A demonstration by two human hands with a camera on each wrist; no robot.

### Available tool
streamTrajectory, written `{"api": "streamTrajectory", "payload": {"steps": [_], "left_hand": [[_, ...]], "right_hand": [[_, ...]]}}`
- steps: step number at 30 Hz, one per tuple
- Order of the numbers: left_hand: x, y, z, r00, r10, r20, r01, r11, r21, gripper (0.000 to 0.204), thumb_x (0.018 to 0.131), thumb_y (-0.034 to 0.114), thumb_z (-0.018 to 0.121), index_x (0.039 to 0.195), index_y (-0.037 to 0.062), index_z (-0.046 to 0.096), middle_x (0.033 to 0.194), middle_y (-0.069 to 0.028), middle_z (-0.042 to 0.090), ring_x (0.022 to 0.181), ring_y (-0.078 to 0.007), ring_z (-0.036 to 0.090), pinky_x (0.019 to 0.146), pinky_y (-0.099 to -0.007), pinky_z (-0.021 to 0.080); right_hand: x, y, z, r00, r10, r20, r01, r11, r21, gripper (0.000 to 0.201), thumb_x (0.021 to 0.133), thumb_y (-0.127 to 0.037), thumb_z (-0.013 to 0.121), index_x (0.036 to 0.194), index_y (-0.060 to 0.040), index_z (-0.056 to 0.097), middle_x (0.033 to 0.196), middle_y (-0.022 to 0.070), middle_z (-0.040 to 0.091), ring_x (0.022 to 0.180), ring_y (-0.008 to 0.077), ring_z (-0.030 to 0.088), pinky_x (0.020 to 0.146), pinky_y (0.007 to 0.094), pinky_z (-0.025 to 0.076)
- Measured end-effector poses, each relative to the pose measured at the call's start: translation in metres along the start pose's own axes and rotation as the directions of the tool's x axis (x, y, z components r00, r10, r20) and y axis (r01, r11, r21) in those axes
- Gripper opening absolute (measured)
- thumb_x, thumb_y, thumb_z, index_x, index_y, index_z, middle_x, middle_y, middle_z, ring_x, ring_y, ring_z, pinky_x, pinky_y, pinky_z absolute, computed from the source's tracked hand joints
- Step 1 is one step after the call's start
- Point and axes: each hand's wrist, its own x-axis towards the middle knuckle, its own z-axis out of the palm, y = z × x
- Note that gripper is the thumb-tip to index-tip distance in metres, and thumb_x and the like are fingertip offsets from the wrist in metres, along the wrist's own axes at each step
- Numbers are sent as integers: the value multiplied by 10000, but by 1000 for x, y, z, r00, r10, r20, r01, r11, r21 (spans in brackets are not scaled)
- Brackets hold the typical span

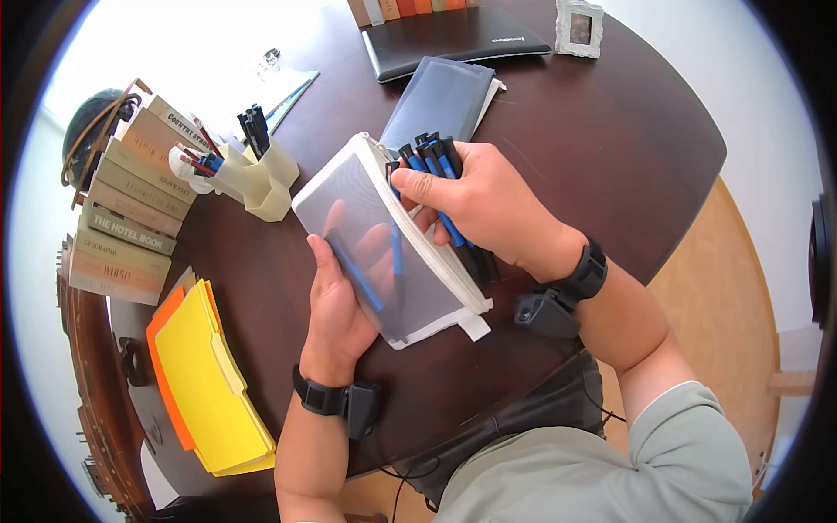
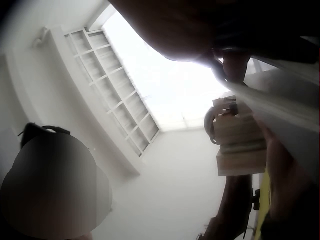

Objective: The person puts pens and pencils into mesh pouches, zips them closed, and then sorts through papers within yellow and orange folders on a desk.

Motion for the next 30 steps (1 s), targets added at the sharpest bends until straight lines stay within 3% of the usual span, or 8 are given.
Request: {"api": "streamTrajectory", "payload": {"steps": [3, 9, 15, 18, 22, 24, 28, 30], "left_hand": [[1, -1, -6, 1000, -11, -3, 11, 1000, 8, 907, 1026, 721, 149, 1626, 45, 227, 1630, -207, 360, 1478, -382, 408, 1235, -534, 353], [0, -3, -3, 1000, -10, -22, 10, 1000, -10, 873, 1029, 713, 195, 1625, 78, 248, 1602, -182, 405, 1467, -393, 424, 1211, -560, 383], [0, -1, -11, 1000, -16, -21, 16, 1000, 15, 838, 1038, 697, 215, 1630, 105, 250, 1609, -196, 389, 1476, -396, 412, 1218, -576, 368], [1, -2, -11, 1000, -11, 12, 11, 1000, -19, 840, 1040, 695, 210, 1634, 101, 236, 1618, -208, 371, 1490, -395, 390, 1222, -566, 365], [3, -1, -8, 999, -8, 48, 10, 999, -46, 845, 1041, 694, 199, 1640, 99, 219, 1642, -227, 325, 1519, -397, 340, 1236, -564, 342], [3, -1, -14, 1000, -5, 2, 5, 1000, -24, 790, 1051, 679, 209, 1640, 153, 243, 1613, -200, 376, 1473, -375, 412, 1207, -526, 396], [-2, 0, -11, 990, 32, -139, -36, 999, -24, 613, 1077, 627, 245, 1595, 311, 331, 1468, -165, 510, 1219, -323, 619, 1013, -440, 565], [-4, 1, -6, 985, 34, -169, -34, 999, 5, 615, 1075, 630, 248, 1595, 313, 331, 1454, -158, 513, 1218, -328, 617, 1002, -442, 571]], "right_hand": [[4, 7, 0, 1000, 21, 14, -22, 999, 39, 294, 994, -208, 700, 1015, 84, 669, 829, 114, 732, 665, 140, 706, 575, 266, 570], [-1, 2, 3, 997, 68, 35, -66, 996, -59, 288, 967, -211, 715, 996, 74, 686, 814, 95, 739, 659, 132, 697, 586, 276, 563], [3, 15, 4, 996, -45, 71, 49, 997, -55, 301, 963, -220, 725, 1003, 77, 693, 797, 78, 733, 660, 119, 685, 579, 281, 552], [0, 8, 5, 999, -10, 30, 14, 994, -106, 311, 961, -230, 737, 1010, 75, 695, 805, 73, 725, 667, 126, 687, 594, 282, 566], [1, 10, 5, 999, -46, -18, 46, 999, -4, 316, 959, -234, 753, 1015, 72, 695, 841, 80, 715, 697, 132, 694, 629, 277, 592], [2, 8, 4, 998, -41, -37, 42, 999, 27, 319, 959, -240, 760, 1019, 68, 697, 858, 85, 712, 713, 134, 698, 645, 273, 602], [5, 5, -2, 992, -23, -125, 34, 996, 86, 326, 958, -281, 778, 985, 34, 698, 841, 71, 699, 735, 127, 700, 629, 272, 584], [4, 1, -5, 989, -10, -149, 21, 997, 76, 315, 961, -284, 777, 960, 20, 693, 832, 59, 693, 740, 117, 692, 622, 263, 564]]}}
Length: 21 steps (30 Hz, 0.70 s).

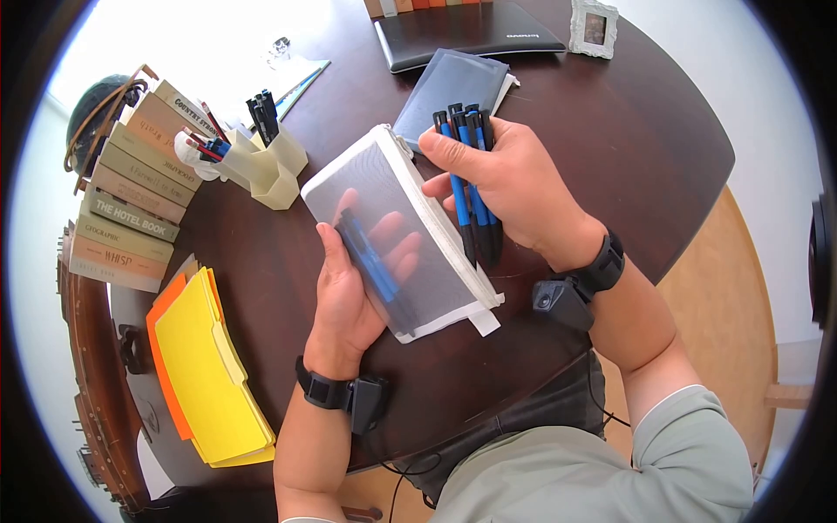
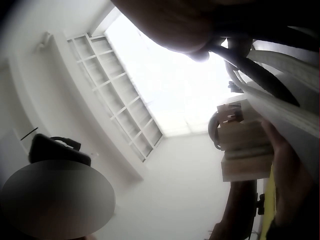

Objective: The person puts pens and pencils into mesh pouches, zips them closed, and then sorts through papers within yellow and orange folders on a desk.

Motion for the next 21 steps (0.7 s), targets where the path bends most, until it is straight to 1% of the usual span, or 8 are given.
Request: {"api": "streamTrajectory", "payload": {"steps": [1, 4, 7, 10, 13, 16, 19, 21], "left_hand": [[-1, 0, 2, 1000, 1, -15, -1, 1000, 15, 616, 1074, 631, 250, 1595, 313, 330, 1447, -155, 515, 1218, -330, 616, 996, -442, 574], [-1, 1, 1, 1000, -1, 0, 1, 1000, 23, 616, 1071, 634, 252, 1594, 316, 329, 1444, -153, 514, 1218, -331, 616, 991, -444, 576], [0, 0, -1, 1000, 4, 3, -4, 1000, 2, 614, 1070, 636, 254, 1592, 321, 328, 1432, -150, 521, 1214, -330, 618, 980, -441, 582], [0, 0, -1, 1000, 4, 5, -4, 1000, 15, 609, 1070, 634, 257, 1590, 325, 329, 1421, -146, 528, 1213, -330, 620, 975, -439, 584], [0, 0, -1, 1000, 0, -8, 0, 1000, 24, 606, 1070, 634, 257, 1589, 329, 331, 1415, -142, 533, 1211, -327, 619, 975, -441, 583], [-1, 0, -1, 1000, 2, -19, -1, 999, 32, 608, 1068, 637, 258, 1588, 330, 331, 1409, -141, 538, 1203, -326, 623, 982, -446, 579], [0, 0, -3, 1000, 5, 8, -5, 1000, 3, 611, 1066, 640, 259, 1588, 329, 332, 1411, -140, 539, 1199, -320, 625, 986, -446, 578], [-1, 0, -3, 1000, -2, -1, 2, 1000, 9, 613, 1065, 641, 259, 1588, 328, 329, 1421, -140, 534, 1202, -318, 623, 991, -450, 575]], "right_hand": [[0, -1, -1, 1000, 5, -13, -5, 1000, -5, 310, 962, -285, 776, 948, 12, 691, 827, 53, 690, 743, 112, 689, 618, 258, 555], [2, 3, 0, 999, -37, -33, 38, 999, 21, 296, 975, -292, 763, 935, -9, 689, 806, 24, 677, 726, 89, 658, 611, 241, 527], [2, 4, 1, 999, -37, -25, 37, 999, 8, 292, 989, -303, 748, 939, -21, 692, 794, 4, 663, 687, 71, 610, 599, 233, 504], [3, 11, 4, 995, -81, -59, 80, 997, -10, 301, 999, -315, 736, 936, -23, 695, 774, -12, 648, 663, 54, 566, 574, 226, 470], [3, 12, 3, 999, -40, -12, 40, 999, -34, 372, 963, -399, 767, 922, -39, 681, 783, -3, 649, 617, 51, 547, 531, 220, 440], [2, 13, 4, 999, -47, 8, 48, 997, -61, 376, 964, -402, 764, 872, -48, 680, 769, -10, 651, 594, 41, 529, 526, 218, 430], [1, 12, 3, 999, -16, 36, 21, 987, -157, 369, 959, -372, 776, 847, -31, 696, 692, -17, 624, 586, 48, 522, 515, 244, 424], [0, 13, 4, 998, -37, 50, 46, 984, -175, 373, 954, -373, 779, 839, -28, 695, 695, -11, 629, 591, 50, 533, 520, 244, 428]]}}
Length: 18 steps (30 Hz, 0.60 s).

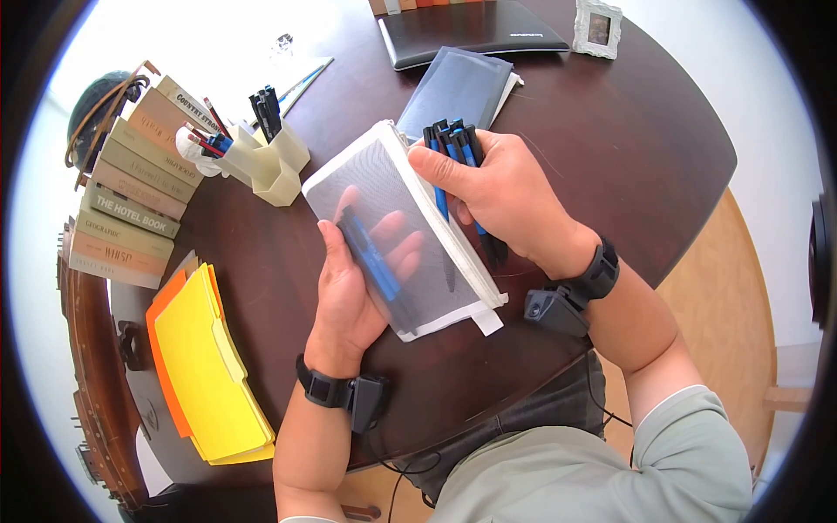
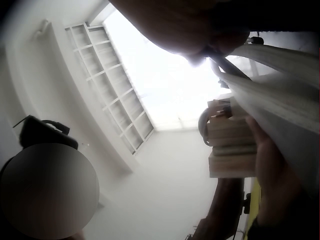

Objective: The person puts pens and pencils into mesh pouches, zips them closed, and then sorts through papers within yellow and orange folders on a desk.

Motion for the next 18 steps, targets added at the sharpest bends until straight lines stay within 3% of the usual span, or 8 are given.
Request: {"api": "streamTrajectory", "payload": {"steps": [4, 7, 10, 13, 16, 18], "left_hand": [[1, 0, 0, 1000, -6, 20, 7, 999, -33, 613, 1067, 639, 252, 1592, 328, 320, 1433, -141, 529, 1203, -316, 621, 999, -461, 569], [1, -1, 7, 1000, -2, -8, 1, 999, -45, 612, 1070, 636, 244, 1595, 330, 311, 1420, -143, 539, 1189, -319, 630, 1002, -472, 566], [-1, 1, 8, 999, 8, 37, -6, 997, -75, 610, 1073, 629, 237, 1596, 324, 308, 1412, -147, 547, 1193, -322, 632, 1003, -477, 564], [2, 0, -8, 982, 18, 189, 12, 988, -156, 620, 1079, 617, 233, 1605, 295, 295, 1415, -152, 550, 1203, -328, 632, 999, -473, 566], [5, -1, -5, 997, -46, 66, 54, 990, -129, 636, 1083, 608, 233, 1615, 261, 278, 1412, -155, 556, 1202, -333, 636, 988, -458, 573], [5, 0, -2, 994, -52, 95, 68, 982, -174, 646, 1083, 607, 235, 1620, 249, 268, 1411, -156, 556, 1200, -333, 638, 979, -450, 579]], "right_hand": [[1, 5, 5, 996, -89, -21, 88, 996, -21, 367, 955, -369, 775, 888, -16, 696, 700, -5, 639, 599, 52, 561, 528, 249, 454], [-2, 0, 7, 998, -57, -39, 56, 998, -37, 347, 969, -348, 761, 950, -8, 694, 706, 1, 648, 612, 56, 583, 541, 257, 485], [-2, 0, 8, 999, -25, -23, 25, 1000, 4, 330, 981, -325, 746, 1000, 0, 692, 733, 16, 667, 624, 65, 606, 550, 265, 506], [-1, 2, 6, 1000, -14, 18, 15, 998, -56, 324, 989, -312, 736, 1024, 8, 696, 772, 36, 696, 627, 77, 618, 563, 265, 516], [-1, 8, 8, 993, -73, 95, 72, 997, 12, 338, 995, -313, 727, 1033, 21, 689, 796, 53, 716, 637, 89, 643, 581, 263, 526], [0, 10, 7, 987, -72, 145, 74, 997, -8, 362, 999, -333, 722, 1028, 25, 682, 812, 60, 726, 664, 99, 665, 596, 263, 535]]}}
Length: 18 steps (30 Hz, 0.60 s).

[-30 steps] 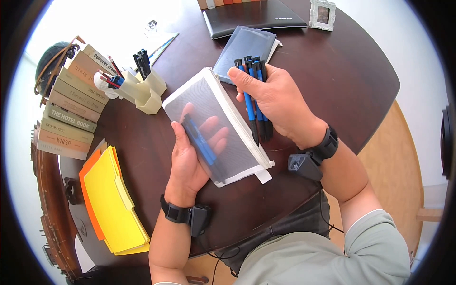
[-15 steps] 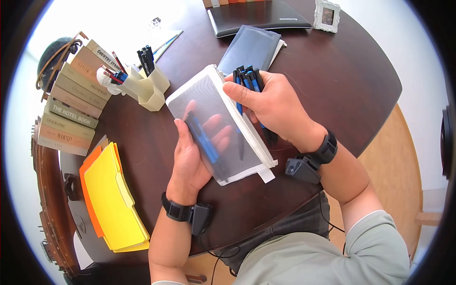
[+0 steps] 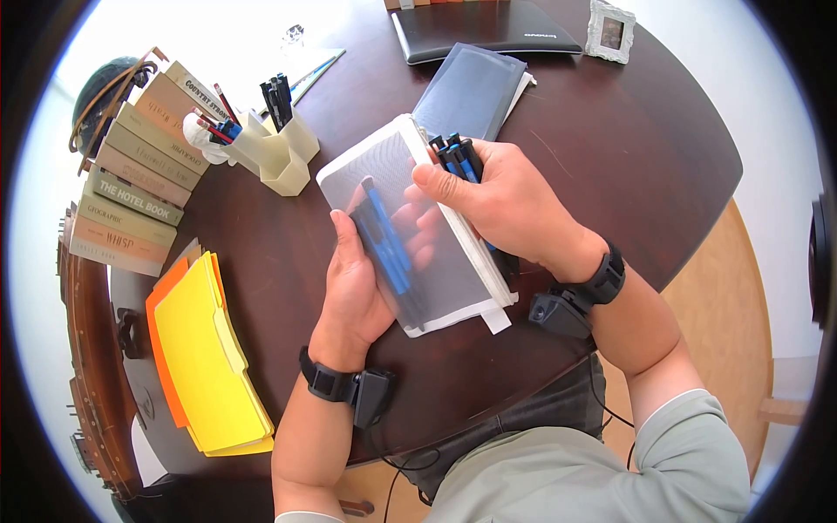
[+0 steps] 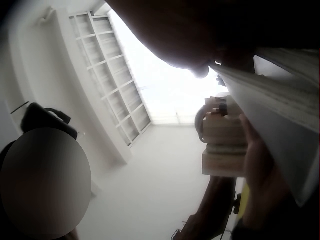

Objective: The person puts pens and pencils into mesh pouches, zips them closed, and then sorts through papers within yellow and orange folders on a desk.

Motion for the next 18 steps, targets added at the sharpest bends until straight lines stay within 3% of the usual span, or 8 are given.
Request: {"api": "streamTrajectory", "payload": {"steps": [4, 7, 10, 11, 14, 18], "left_hand": [[0, -1, -1, 1000, 21, -3, -21, 1000, -8, 645, 1082, 610, 243, 1623, 259, 263, 1406, -155, 555, 1208, -336, 633, 966, -444, 586], [-2, -1, -2, 997, 46, -66, -40, 996, 81, 631, 1084, 610, 247, 1618, 275, 272, 1410, -155, 551, 1207, -341, 630, 959, -446, 590], [-1, 0, -3, 993, 46, -113, -38, 996, 76, 619, 1086, 610, 250, 1613, 288, 284, 1412, -149, 550, 1196, -345, 632, 956, -448, 589], [-1, 0, -2, 992, 55, -114, -44, 994, 96, 619, 1086, 611, 248, 1612, 288, 287, 1415, -147, 549, 1195, -345, 632, 956, -449, 589], [-3, 0, 3, 989, 78, -122, -60, 988, 144, 619, 1086, 612, 244, 1612, 287, 291, 1421, -140, 546, 1196, -345, 630, 956, -450, 586], [-4, -1, 6, 985, 92, -145, -65, 982, 178, 621, 1087, 612, 239, 1617, 291, 289, 1426, -137, 546, 1207, -344, 626, 956, -447, 583]], "right_hand": [[-5, -19, 1, 993, 120, 18, -121, 988, 91, 412, 1007, -383, 708, 1035, 26, 670, 881, 69, 725, 730, 117, 695, 606, 265, 544], [2, -9, -3, 980, 138, -144, -106, 972, 211, 423, 1012, -399, 700, 1083, 17, 662, 922, 60, 698, 727, 119, 680, 598, 258, 542], [6, -12, -14, 942, 243, -231, -138, 908, 395, 415, 1014, -381, 701, 1128, 15, 647, 965, 48, 668, 716, 123, 661, 604, 249, 542], [7, -13, -11, 927, 237, -290, -92, 894, 439, 473, 1005, -457, 692, 1200, -30, 636, 858, -2, 592, 677, 77, 604, 534, 218, 491], [11, -13, -20, 912, 251, -325, -46, 849, 526, 485, 995, -475, 699, 1206, -42, 638, 839, -18, 546, 662, 75, 597, 533, 213, 486], [17, -2, -34, 936, 198, -291, 58, 729, 682, 371, 1011, -338, 711, 1167, -10, 634, 980, 52, 603, 829, 129, 603, 749, 265, 590]]}}
